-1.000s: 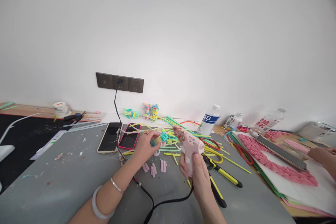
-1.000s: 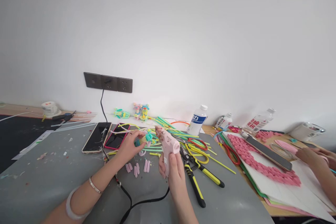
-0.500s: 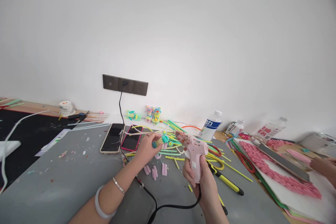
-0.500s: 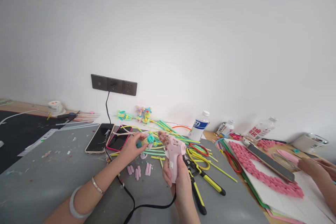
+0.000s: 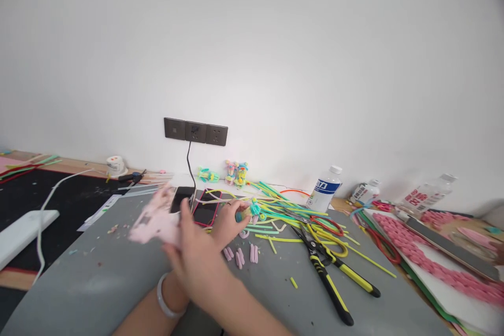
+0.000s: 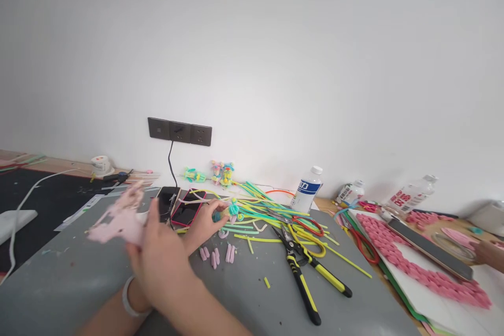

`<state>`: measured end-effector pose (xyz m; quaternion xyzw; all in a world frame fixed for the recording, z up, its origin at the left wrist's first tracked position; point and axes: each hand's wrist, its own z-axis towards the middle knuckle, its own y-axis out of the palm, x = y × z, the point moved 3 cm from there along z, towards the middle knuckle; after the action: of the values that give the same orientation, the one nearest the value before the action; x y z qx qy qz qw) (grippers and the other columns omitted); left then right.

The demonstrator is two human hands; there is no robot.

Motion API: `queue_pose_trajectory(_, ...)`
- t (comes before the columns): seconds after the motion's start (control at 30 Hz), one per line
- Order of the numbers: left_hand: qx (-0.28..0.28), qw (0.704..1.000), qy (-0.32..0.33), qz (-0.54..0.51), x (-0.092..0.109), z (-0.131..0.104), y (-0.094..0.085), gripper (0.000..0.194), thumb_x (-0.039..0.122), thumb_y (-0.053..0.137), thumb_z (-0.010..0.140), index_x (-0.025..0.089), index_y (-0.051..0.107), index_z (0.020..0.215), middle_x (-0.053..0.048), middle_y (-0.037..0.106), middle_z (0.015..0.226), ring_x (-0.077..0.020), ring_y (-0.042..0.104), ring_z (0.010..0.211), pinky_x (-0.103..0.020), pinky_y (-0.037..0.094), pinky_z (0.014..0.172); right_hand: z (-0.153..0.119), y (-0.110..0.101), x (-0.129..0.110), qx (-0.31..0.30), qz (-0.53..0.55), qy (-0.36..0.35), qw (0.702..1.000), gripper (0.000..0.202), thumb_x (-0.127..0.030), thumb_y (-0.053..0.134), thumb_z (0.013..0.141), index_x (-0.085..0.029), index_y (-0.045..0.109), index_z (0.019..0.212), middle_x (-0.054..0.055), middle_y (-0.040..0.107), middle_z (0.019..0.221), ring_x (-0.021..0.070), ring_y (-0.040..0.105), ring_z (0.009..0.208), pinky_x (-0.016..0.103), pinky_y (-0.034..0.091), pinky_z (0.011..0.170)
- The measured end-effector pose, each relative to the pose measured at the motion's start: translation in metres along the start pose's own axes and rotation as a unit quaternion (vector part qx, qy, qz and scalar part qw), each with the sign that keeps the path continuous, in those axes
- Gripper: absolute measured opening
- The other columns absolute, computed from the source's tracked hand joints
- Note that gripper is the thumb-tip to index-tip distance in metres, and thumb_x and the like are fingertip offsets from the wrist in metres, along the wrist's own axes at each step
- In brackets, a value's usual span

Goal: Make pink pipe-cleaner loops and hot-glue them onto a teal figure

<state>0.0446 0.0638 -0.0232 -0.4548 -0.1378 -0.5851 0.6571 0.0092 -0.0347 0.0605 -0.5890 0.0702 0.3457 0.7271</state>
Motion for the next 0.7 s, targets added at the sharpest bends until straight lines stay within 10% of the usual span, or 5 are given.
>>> queue_pose_trajectory(0.17, -0.031, 0.999, 0.005, -0.003, 0.002, 0.004, 0.000, 0.018, 0.013, 0.067, 0.080, 0.020, 0.067, 0.096, -0.005, 0.070, 0.092, -0.0208, 0.068, 0.088, -0.032, 0.055, 0.080, 0.032, 0.065, -0.046, -0.152, -0.010, -0.033, 0.988, 0.093, -0.027, 0.070, 0.087, 0.002, 0.015, 0.156, 0.028, 0.068, 0.122, 0.0374, 0.070, 0.105, 0.048, 0.062, 0.079)
queue_pose_trajectory(0.43, -0.030, 0.999, -0.005, -0.026, -0.002, 0.008, 0.000, 0.013, 0.019, 0.063, 0.081, 0.019, 0.065, 0.093, -0.004, 0.070, 0.089, -0.0198, 0.067, 0.085, -0.031, 0.054, 0.077, 0.051, 0.116, -0.042, -0.184, -0.054, 0.036, 0.981, 0.079, -0.027, 0.071, 0.088, 0.001, 0.032, 0.150, 0.030, 0.069, 0.119, 0.0374, 0.070, 0.108, 0.050, 0.061, 0.081)
queue_pose_trajectory(0.57, -0.027, 0.999, -0.012, -0.025, -0.001, 0.009, -0.004, 0.013, 0.022, 0.063, 0.080, 0.019, 0.065, 0.092, -0.005, 0.070, 0.088, -0.0210, 0.067, 0.085, -0.032, 0.053, 0.077, 0.044, 0.104, -0.036, -0.182, -0.075, 0.022, 0.980, 0.078, -0.027, 0.076, 0.084, 0.003, 0.038, 0.145, 0.028, 0.072, 0.112, 0.0353, 0.072, 0.103, 0.046, 0.061, 0.078)
queue_pose_trajectory(0.7, -0.025, 0.999, -0.017, -0.020, -0.002, 0.010, -0.006, 0.014, 0.023, 0.062, 0.081, 0.019, 0.065, 0.094, -0.005, 0.070, 0.088, -0.0212, 0.067, 0.084, -0.033, 0.053, 0.076, 0.015, 0.038, -0.028, -0.138, -0.095, -0.099, 0.981, 0.052, -0.042, 0.070, 0.087, -0.001, 0.063, 0.117, 0.022, 0.072, 0.111, 0.0336, 0.069, 0.101, 0.043, 0.057, 0.083)
